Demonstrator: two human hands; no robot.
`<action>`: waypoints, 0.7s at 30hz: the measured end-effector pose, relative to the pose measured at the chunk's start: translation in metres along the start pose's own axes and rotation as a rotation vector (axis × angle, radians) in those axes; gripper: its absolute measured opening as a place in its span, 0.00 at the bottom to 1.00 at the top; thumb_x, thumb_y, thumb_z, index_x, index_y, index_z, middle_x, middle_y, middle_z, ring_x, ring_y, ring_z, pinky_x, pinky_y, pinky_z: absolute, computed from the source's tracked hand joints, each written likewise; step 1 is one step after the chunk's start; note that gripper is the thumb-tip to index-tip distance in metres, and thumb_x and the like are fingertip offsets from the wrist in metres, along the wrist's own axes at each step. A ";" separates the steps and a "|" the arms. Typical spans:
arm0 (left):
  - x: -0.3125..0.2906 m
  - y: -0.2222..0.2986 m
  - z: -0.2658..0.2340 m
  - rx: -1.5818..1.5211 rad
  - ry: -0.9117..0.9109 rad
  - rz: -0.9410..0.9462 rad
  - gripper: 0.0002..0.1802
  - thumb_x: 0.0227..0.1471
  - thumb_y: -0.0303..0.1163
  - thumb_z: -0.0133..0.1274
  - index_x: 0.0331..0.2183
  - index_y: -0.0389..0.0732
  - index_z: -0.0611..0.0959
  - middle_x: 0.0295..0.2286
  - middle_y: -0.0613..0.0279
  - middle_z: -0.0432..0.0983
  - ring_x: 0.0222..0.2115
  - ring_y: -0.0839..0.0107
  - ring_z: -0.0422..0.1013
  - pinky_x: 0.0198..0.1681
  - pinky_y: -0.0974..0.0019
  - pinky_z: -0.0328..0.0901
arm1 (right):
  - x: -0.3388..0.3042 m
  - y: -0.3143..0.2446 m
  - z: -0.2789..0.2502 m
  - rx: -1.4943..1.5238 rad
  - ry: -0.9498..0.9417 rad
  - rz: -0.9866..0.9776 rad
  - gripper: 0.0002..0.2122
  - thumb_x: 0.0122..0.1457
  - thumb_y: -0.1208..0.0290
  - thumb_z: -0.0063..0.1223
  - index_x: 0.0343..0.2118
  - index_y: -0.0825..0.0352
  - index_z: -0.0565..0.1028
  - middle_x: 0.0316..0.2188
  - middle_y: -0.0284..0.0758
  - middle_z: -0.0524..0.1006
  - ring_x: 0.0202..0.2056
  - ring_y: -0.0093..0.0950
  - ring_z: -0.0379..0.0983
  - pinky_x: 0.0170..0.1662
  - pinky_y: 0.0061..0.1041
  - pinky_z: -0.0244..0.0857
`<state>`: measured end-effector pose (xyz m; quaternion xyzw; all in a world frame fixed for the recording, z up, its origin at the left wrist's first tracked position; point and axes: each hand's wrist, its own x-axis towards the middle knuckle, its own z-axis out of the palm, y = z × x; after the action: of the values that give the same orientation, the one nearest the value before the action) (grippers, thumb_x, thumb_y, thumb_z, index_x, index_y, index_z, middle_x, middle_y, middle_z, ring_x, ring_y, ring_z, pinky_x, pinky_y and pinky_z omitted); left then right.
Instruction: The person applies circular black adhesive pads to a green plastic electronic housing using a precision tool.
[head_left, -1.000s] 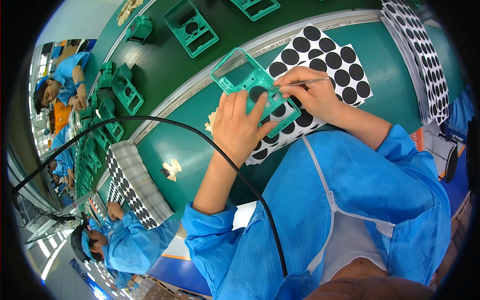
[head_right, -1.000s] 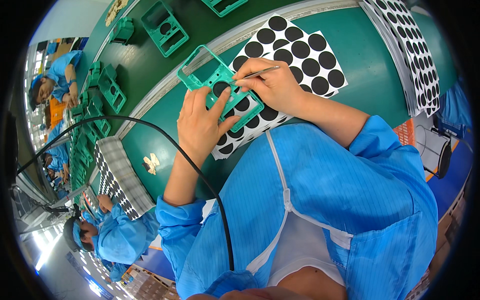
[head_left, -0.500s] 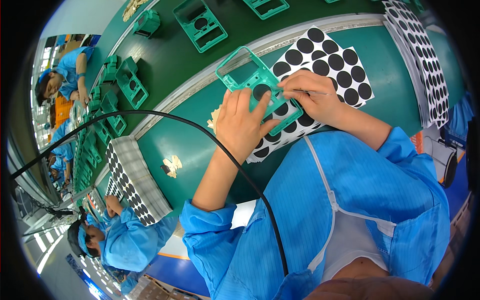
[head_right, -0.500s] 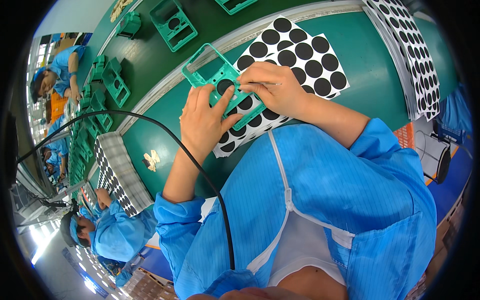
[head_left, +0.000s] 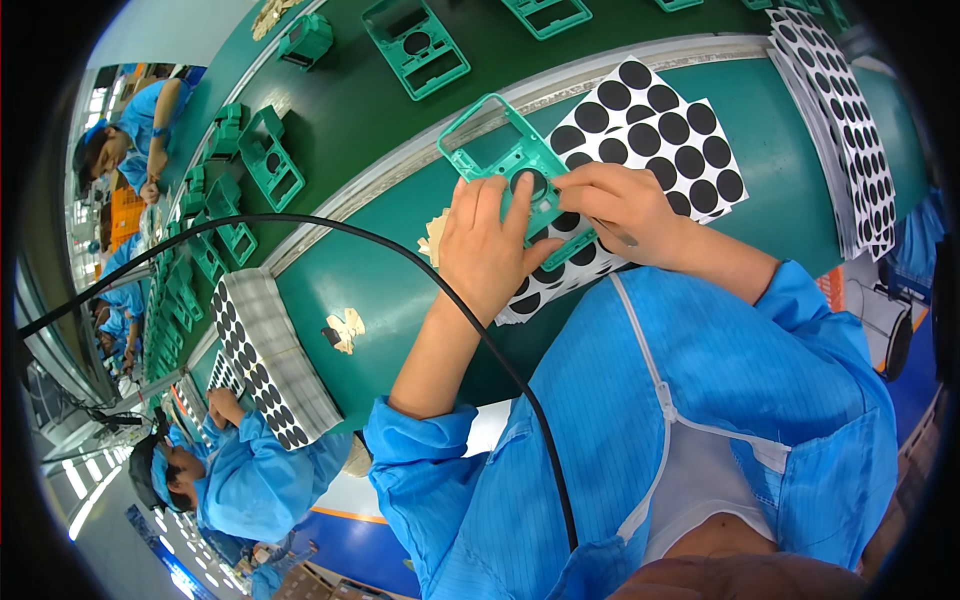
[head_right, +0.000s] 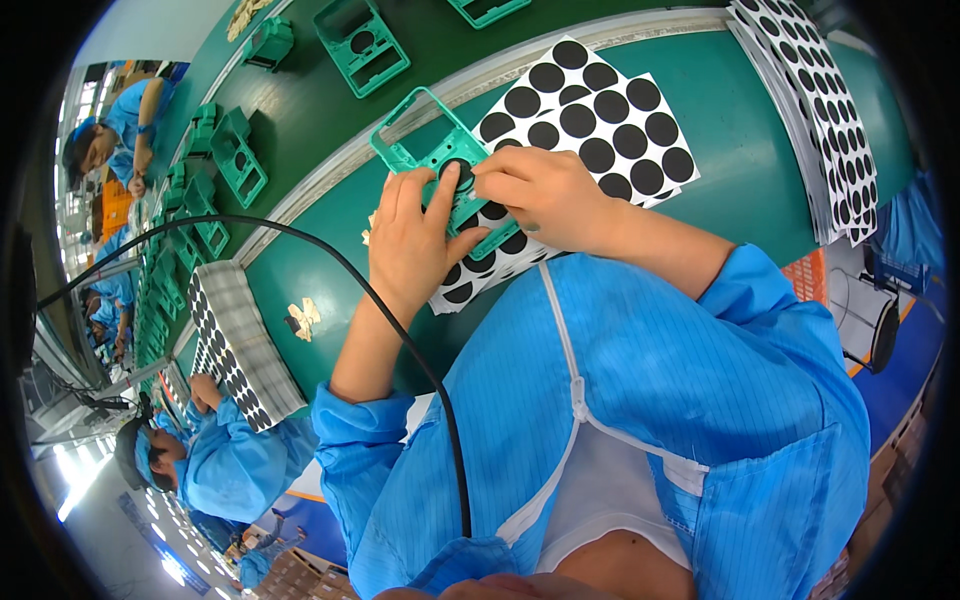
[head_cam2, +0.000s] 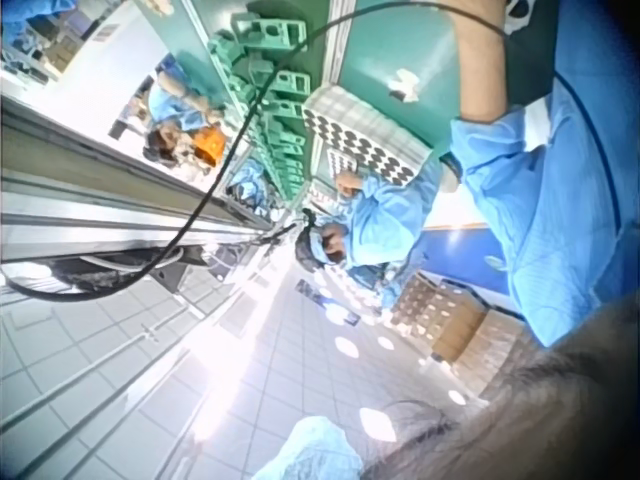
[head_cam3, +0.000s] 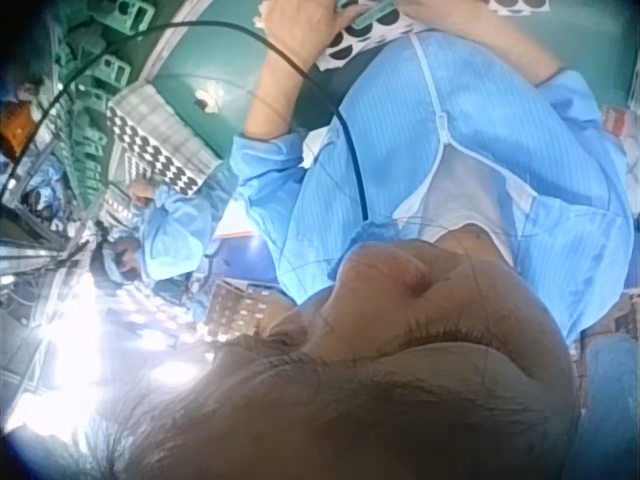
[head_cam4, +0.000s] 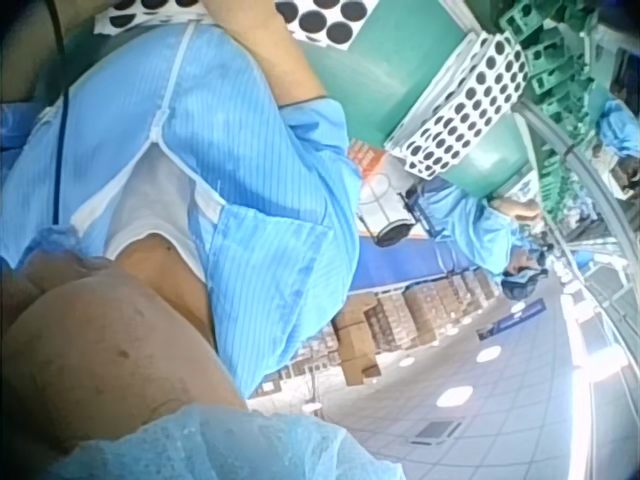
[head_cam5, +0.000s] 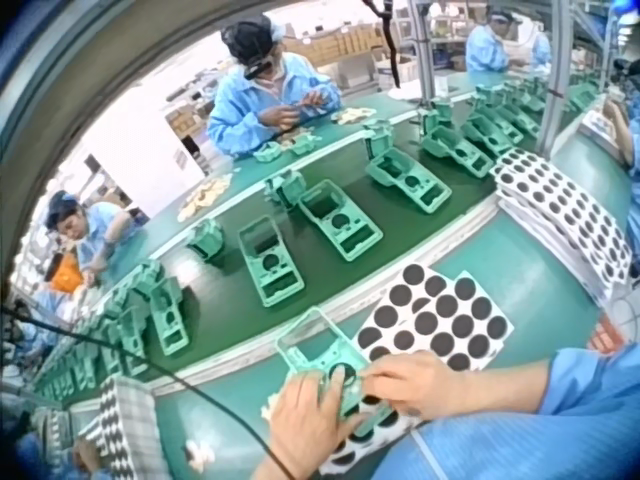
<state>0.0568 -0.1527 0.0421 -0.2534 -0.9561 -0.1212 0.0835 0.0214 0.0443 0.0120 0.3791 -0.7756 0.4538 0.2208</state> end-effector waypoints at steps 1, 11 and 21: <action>0.000 -0.001 0.001 0.002 0.002 -0.002 0.35 0.37 0.45 0.65 0.48 0.43 0.76 0.42 0.55 0.67 0.45 0.54 0.65 0.54 0.51 0.60 | 0.000 0.000 0.000 0.001 0.000 -0.003 0.10 0.40 0.83 0.54 0.28 0.64 0.75 0.29 0.31 0.77 0.25 0.26 0.74 0.20 0.20 0.67; -0.014 0.006 0.013 -0.104 0.236 -0.326 0.35 0.44 0.35 0.62 0.53 0.37 0.69 0.43 0.52 0.66 0.46 0.55 0.60 0.54 0.51 0.50 | -0.001 0.008 0.001 0.274 0.056 0.113 0.08 0.46 0.85 0.57 0.30 0.69 0.76 0.33 0.38 0.78 0.30 0.29 0.76 0.27 0.20 0.70; 0.027 -0.036 -0.019 -0.433 0.166 -0.785 0.20 0.53 0.25 0.42 0.49 0.33 0.70 0.26 0.48 0.74 0.28 0.57 0.72 0.35 0.55 0.64 | -0.020 0.023 -0.004 0.586 0.376 0.300 0.08 0.51 0.88 0.54 0.35 0.72 0.74 0.37 0.41 0.77 0.39 0.28 0.74 0.40 0.21 0.70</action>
<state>0.0177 -0.1758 0.0595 0.1269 -0.9225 -0.3608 0.0526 0.0154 0.0622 -0.0116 0.2183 -0.6058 0.7454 0.1725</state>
